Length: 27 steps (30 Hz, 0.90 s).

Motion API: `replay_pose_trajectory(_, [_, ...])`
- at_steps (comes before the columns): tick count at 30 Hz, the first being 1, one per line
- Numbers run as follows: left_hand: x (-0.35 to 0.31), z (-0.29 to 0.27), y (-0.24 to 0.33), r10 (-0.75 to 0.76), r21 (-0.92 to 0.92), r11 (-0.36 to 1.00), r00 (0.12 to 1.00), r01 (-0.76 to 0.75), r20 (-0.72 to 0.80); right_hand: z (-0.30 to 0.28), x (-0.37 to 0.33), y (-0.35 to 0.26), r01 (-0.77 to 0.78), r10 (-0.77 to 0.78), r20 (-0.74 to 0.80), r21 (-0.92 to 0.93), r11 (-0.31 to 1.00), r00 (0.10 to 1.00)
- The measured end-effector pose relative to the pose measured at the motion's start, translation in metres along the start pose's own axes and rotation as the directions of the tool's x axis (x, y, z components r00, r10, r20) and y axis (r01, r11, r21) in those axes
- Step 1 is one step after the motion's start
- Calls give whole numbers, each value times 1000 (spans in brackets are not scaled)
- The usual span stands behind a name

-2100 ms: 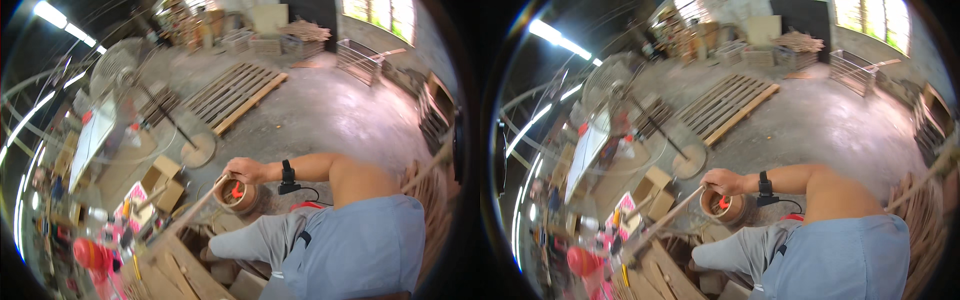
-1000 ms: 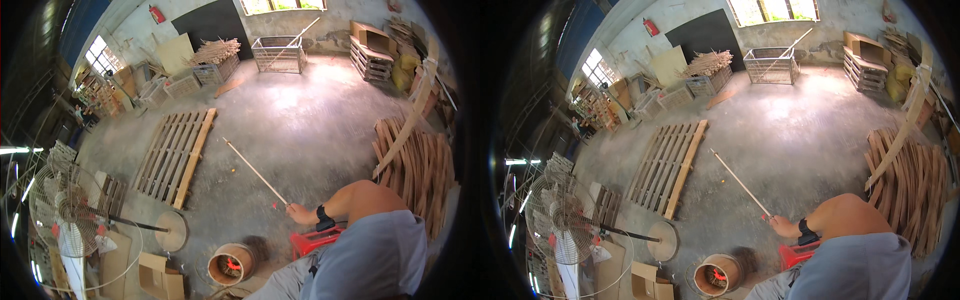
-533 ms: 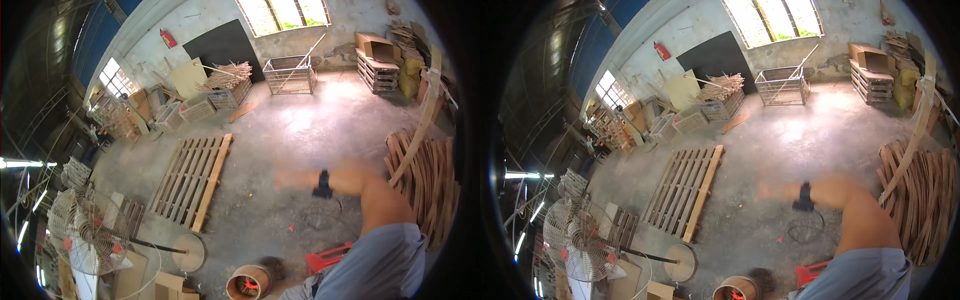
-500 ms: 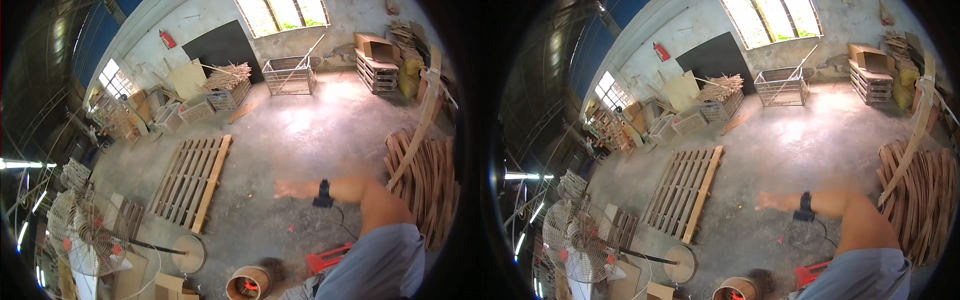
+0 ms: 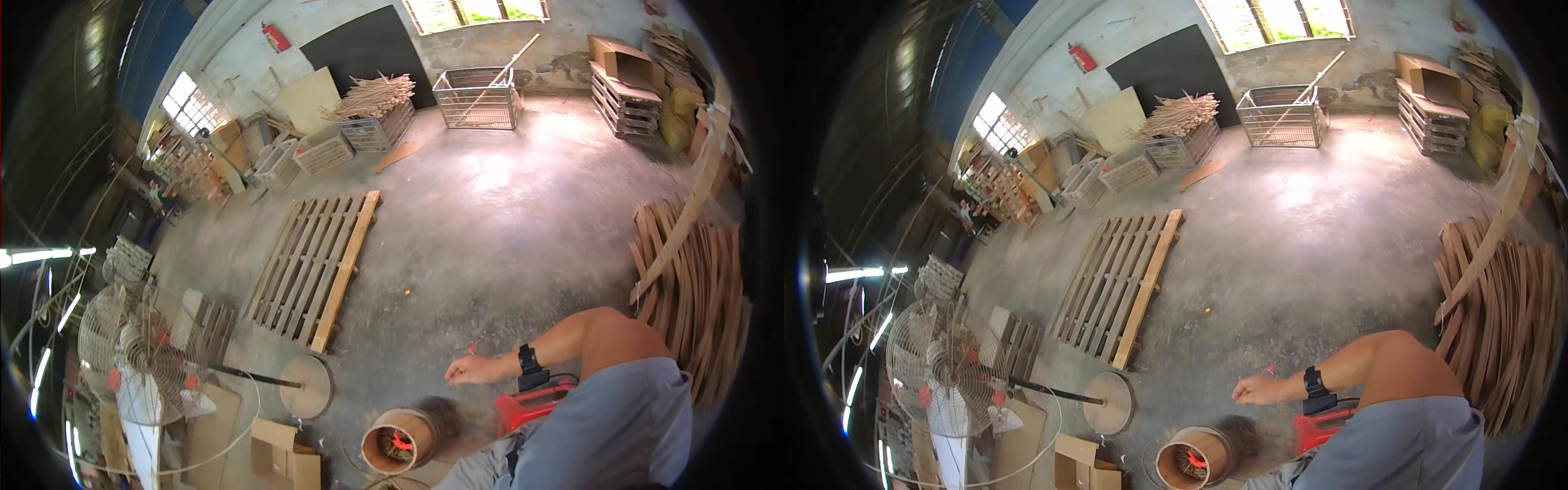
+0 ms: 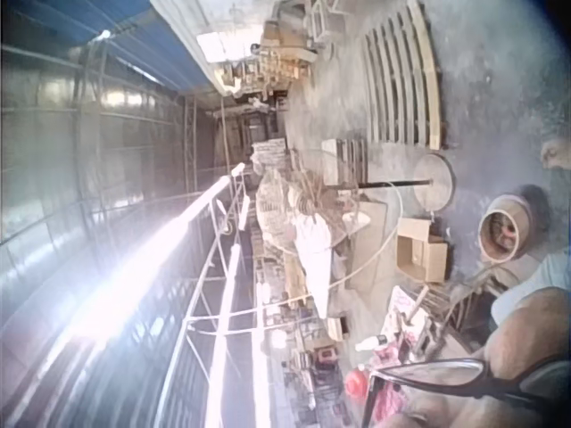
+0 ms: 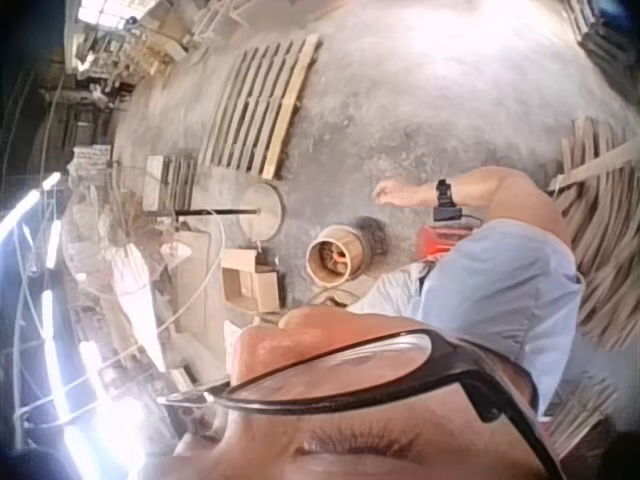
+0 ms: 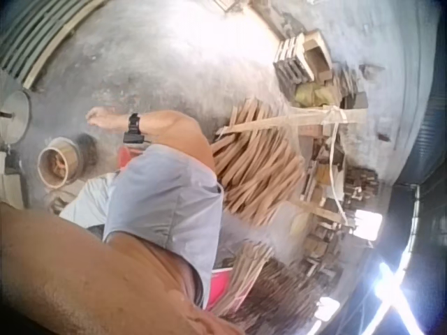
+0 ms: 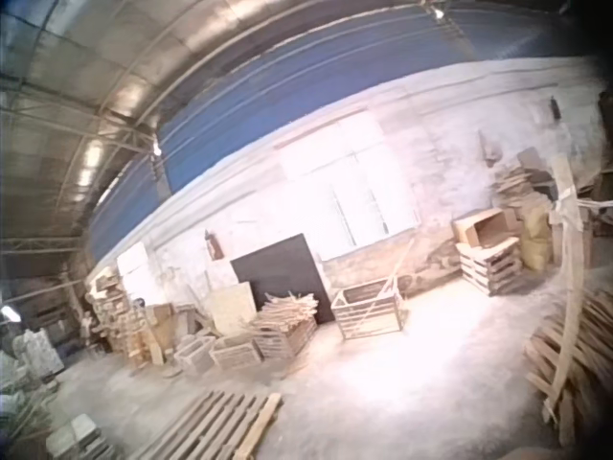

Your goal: Assembling and gluing bamboo or wood components of a furniture piece at a workbench.

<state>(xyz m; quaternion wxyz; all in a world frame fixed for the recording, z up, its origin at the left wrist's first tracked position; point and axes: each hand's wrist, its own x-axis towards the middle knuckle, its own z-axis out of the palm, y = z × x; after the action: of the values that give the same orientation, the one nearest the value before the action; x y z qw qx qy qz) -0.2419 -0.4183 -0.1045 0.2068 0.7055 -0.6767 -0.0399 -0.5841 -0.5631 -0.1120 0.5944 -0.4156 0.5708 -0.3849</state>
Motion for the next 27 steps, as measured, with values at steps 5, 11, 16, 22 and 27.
replay_pose_trajectory(5, [-63, -8, -16, -251, 39, 968, 966, 248, 70, 51, -2, -5, 42, -20, 382, -50, 998, 924])
replay_pose_trajectory(11, [-272, -37, -31, -791, 186, 591, 519, 785, 324, 95, -27, -32, 208, -81, 569, -161, 965, 818])
replay_pose_trajectory(16, [-361, -89, 54, -850, 138, 395, 305, 908, 429, 135, -48, -63, 500, -118, 806, -239, 832, 581])
replay_pose_trajectory(22, [-355, -205, 132, -856, -223, 226, 302, 948, 420, 240, -95, -73, 826, -235, 972, 135, 547, -3])
replay_pose_trajectory(27, [-346, -316, 138, -791, -553, -11, 331, 833, 514, 300, -149, -67, 798, -253, 910, 411, 440, -329])
